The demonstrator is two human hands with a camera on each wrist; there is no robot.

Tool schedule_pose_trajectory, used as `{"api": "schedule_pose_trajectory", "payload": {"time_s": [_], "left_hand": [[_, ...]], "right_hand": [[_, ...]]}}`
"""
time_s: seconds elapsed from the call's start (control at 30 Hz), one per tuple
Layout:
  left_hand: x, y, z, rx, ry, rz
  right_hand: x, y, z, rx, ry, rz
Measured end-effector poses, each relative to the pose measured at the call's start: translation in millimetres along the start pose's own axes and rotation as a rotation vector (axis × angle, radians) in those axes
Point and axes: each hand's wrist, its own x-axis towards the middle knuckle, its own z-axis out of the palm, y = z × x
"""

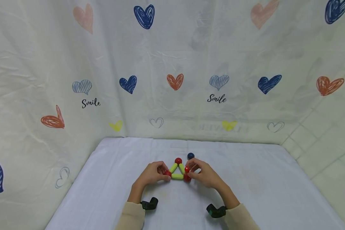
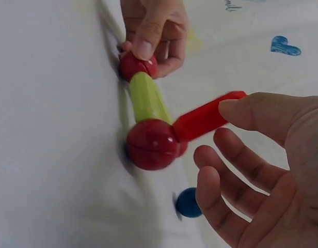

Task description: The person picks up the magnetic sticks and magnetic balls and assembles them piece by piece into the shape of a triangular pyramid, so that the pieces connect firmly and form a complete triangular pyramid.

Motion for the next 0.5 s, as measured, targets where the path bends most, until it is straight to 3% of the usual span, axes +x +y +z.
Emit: {"api": "schedule_pose_trajectory", "payload": {"time_s": [0.2, 0.5], "left_hand": [[-0.8, 0.0, -2.6, -0.006, -0.007, 0.006], [-7.7, -4.7, -14.5, 0.027, 0.018, 0.0]], "right_hand": [[-4.6, 5.8, -20.2, -0.025, 0.013, 0.001], [-18.7, 21.1, -48.1, -0.033, 0.094, 0.106]]}}
